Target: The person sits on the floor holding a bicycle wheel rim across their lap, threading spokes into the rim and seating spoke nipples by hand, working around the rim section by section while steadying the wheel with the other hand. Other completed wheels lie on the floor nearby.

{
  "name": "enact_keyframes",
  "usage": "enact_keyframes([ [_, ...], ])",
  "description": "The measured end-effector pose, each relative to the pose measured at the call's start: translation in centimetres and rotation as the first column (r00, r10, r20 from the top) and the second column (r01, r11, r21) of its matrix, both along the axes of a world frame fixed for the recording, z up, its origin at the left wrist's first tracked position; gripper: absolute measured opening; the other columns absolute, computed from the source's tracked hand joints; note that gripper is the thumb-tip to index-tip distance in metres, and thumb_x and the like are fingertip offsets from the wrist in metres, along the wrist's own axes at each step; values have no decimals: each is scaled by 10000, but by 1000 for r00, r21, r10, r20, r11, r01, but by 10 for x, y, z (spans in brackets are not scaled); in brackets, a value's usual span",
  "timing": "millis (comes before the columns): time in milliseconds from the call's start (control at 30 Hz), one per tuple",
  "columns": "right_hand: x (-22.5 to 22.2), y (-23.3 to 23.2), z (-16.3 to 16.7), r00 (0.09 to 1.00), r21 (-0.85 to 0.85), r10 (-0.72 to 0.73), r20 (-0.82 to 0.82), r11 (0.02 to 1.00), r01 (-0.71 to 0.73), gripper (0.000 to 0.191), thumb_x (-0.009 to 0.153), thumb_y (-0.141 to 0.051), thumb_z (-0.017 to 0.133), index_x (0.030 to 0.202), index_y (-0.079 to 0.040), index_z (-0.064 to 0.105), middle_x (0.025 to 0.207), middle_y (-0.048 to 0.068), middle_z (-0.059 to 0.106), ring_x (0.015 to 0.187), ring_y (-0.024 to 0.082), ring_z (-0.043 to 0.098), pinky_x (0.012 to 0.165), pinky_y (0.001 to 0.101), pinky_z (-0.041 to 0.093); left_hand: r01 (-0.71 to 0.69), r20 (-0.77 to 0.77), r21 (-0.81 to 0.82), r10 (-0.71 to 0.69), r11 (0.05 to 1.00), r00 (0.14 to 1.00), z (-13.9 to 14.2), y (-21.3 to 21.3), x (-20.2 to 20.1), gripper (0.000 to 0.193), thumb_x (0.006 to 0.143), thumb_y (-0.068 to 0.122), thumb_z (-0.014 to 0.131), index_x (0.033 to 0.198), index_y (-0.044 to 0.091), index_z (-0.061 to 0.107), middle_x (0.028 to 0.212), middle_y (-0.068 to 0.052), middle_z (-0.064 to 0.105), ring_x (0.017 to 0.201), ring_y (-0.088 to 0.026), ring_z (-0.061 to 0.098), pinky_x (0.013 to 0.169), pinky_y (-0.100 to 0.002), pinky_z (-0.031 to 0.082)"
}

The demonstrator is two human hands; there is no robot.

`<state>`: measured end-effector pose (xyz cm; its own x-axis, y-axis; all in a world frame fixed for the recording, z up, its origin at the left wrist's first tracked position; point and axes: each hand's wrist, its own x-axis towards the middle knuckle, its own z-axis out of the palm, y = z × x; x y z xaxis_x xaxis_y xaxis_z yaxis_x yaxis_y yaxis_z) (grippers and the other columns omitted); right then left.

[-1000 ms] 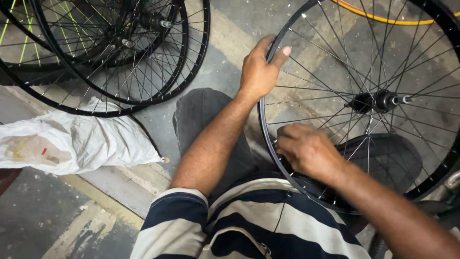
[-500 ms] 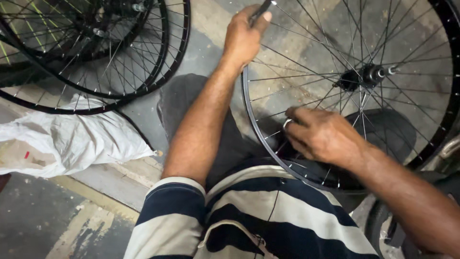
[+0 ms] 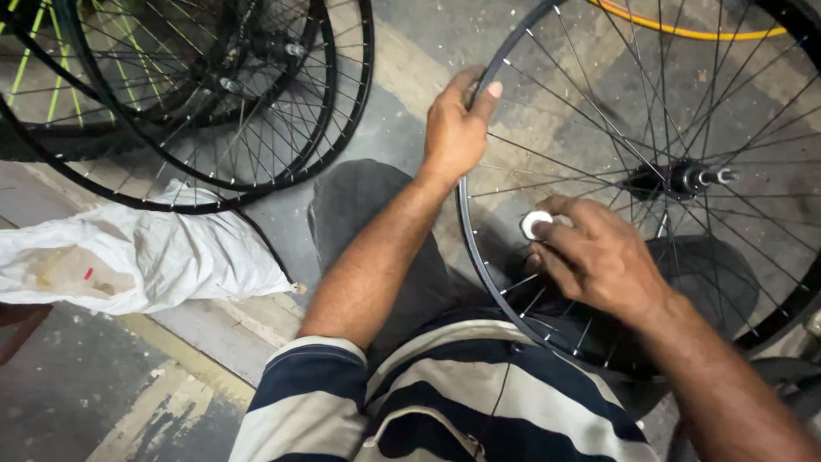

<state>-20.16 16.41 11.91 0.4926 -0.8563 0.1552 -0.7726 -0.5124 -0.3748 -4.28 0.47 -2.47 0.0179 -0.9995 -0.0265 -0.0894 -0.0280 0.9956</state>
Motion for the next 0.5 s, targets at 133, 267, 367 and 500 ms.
enact_keyframes([
  [133,11,-6,-15,994,-105,34,-99,993,-44,292,743,-130,781,1023,-66,733,1162,129,680,1000,347,683,842,459,562,-12,13,-99,13,995,1000,-3,-2,-3,494,960,339,701,1309,-7,649,1182,-202,751,1099,-288,733,953,-370,551],
  [267,31,-19,-28,999,52,27,44,998,-29,214,844,-165,777,1037,-75,750,1077,115,712,928,336,695,808,460,552,-2,33,-116,6,993,999,-4,-2,-4,497,955,341,698,1304,-10,656,1193,-209,751,1133,-317,725,976,-381,538],
  [367,36,-24,-30,995,196,-43,94,980,24,168,918,-171,767,1049,-67,755,975,105,738,876,327,715,793,447,555,2,24,-82,0,997,1000,-3,0,-1,498,959,341,695,1312,-7,651,1193,-210,748,1114,-313,736,964,-373,553],
  [500,28,-25,-27,967,158,23,253,985,-65,154,907,-168,723,1029,-76,740,1072,139,754,920,319,734,791,412,574,-1,7,-84,1,996,1000,-2,1,1,493,961,331,693,1314,-9,646,1186,-207,754,1105,-305,748,957,-367,562],
])
